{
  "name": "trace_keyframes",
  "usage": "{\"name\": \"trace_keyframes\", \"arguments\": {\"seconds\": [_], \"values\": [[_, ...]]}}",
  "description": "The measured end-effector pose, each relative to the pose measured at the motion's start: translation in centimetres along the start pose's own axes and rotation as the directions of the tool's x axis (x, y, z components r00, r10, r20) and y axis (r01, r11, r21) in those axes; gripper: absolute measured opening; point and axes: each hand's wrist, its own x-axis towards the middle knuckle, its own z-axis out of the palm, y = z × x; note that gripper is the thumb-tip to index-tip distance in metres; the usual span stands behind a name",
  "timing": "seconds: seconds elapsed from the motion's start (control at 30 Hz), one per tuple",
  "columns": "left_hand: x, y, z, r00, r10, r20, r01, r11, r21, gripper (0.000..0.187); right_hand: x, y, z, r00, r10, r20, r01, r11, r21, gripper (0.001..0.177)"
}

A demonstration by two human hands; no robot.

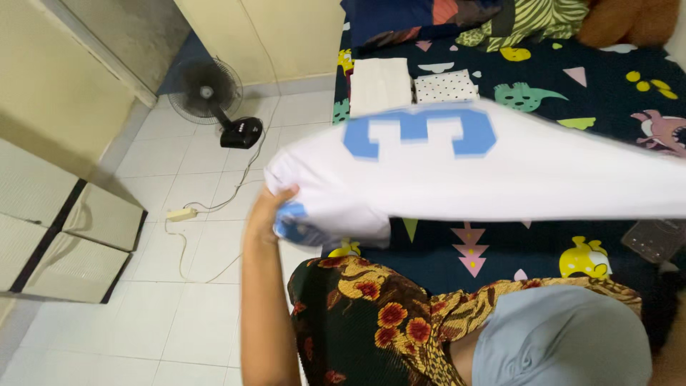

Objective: The person picks up several pieces of clothing from a pile, smooths them out, and folds them one by one on a bed.

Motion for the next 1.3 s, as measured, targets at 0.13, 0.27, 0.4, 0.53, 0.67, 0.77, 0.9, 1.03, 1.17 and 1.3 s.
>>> {"name": "trace_keyframes", "arguments": {"seconds": [0.13, 0.27, 0.4, 0.53, 0.67, 0.77, 0.9, 1.03, 1.17, 1.3], "values": [[0.8, -13.5, -2.4, 0.973, -0.173, -0.15, 0.197, 0.967, 0.161, 0.072, -4.6, 3.5, -0.4, 0.985, 0.168, -0.028, -0.169, 0.982, -0.08, 0.026], [1.2, -23.1, -3.7, 0.987, 0.034, -0.154, 0.065, 0.803, 0.592, 0.088, -6.8, 5.0, 0.6, 0.964, 0.243, -0.11, -0.258, 0.952, -0.164, 0.024], [0.6, -25.0, -2.4, 0.992, -0.103, -0.071, 0.098, 0.286, 0.953, 0.092, -6.8, 4.4, 1.2, 0.946, 0.129, -0.299, -0.242, 0.891, -0.383, 0.02], [-0.5, -24.7, -1.2, 0.979, -0.163, 0.123, -0.096, 0.164, 0.982, 0.074, -7.1, 4.1, 0.9, 0.97, 0.065, -0.234, -0.167, 0.878, -0.449, 0.022], [-3.1, -25.0, 0.5, 0.968, 0.101, 0.227, -0.227, -0.012, 0.974, 0.04, -7.2, 4.8, 0.2, 0.972, 0.017, -0.235, -0.081, 0.961, -0.265, 0.023], [-5.3, -22.8, 1.3, 0.966, 0.05, 0.253, -0.258, 0.191, 0.947, 0.033, -6.8, 5.6, -0.7, 0.964, 0.056, -0.262, -0.111, 0.974, -0.198, 0.019], [-6.9, -18.0, 0.7, 0.747, -0.43, 0.508, -0.38, 0.35, 0.856, 0.039, -5.2, 6.8, -2.2, 0.991, 0.007, -0.131, 0.01, 0.991, 0.134, 0.033], [-7.9, -17.5, 0.5, 0.609, -0.388, 0.691, -0.606, 0.334, 0.722, 0.078, -3.1, 9.8, -3.4, 0.997, -0.07, 0.023, 0.062, 0.964, 0.257, 0.044], [-8.0, -19.4, 1.7, 0.73, -0.382, 0.567, -0.495, 0.277, 0.824, 0.023, -0.3, 14.0, -4.9, 0.995, -0.083, 0.046, 0.066, 0.954, 0.292, 0.018], [-8.8, -20.0, 1.8, 0.861, -0.046, 0.507, -0.482, 0.248, 0.84, 0.008, -0.6, 15.6, -5.7, 0.986, -0.167, 0.011, 0.154, 0.929, 0.337, 0.009]]}}
